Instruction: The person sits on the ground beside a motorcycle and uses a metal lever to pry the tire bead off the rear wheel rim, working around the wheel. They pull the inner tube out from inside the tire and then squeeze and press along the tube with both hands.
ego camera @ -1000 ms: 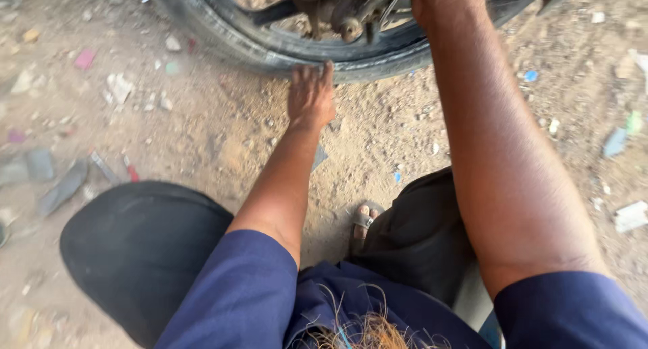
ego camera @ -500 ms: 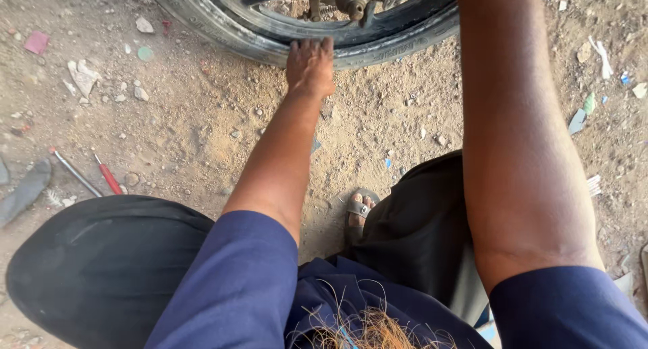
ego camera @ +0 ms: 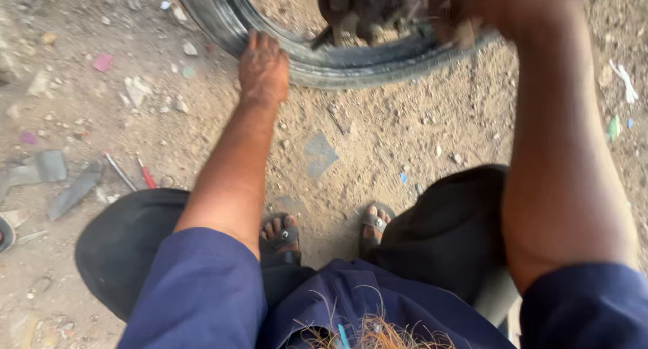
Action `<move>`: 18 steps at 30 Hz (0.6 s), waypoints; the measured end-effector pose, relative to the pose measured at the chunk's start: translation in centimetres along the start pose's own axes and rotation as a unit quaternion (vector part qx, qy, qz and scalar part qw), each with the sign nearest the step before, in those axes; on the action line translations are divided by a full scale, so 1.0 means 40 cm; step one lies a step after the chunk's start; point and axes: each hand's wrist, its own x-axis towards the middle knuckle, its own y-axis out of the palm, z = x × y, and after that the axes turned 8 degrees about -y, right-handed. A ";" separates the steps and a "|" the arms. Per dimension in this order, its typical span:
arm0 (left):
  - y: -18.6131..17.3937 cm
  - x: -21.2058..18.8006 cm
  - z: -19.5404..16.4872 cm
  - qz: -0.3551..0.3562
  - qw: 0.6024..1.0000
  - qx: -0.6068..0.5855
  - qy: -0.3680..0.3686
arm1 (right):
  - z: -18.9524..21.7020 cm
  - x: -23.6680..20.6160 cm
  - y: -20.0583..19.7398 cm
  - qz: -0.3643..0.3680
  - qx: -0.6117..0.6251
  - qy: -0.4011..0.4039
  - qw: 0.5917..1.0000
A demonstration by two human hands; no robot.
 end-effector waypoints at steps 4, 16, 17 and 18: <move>-0.025 -0.014 -0.020 0.014 1.000 0.004 -0.011 | 0.207 0.043 0.106 0.205 0.155 -0.117 0.959; -0.003 -0.083 -0.015 -0.109 0.893 -0.402 -0.172 | 0.488 0.269 0.382 -0.111 0.207 -0.054 0.971; -0.008 -0.086 -0.008 -0.194 0.830 -0.459 -0.251 | 0.494 0.274 0.388 -0.108 0.203 -0.024 0.973; -0.013 -0.083 0.000 -0.283 0.749 -0.506 -0.319 | 0.495 0.281 0.391 -0.115 0.207 -0.037 0.971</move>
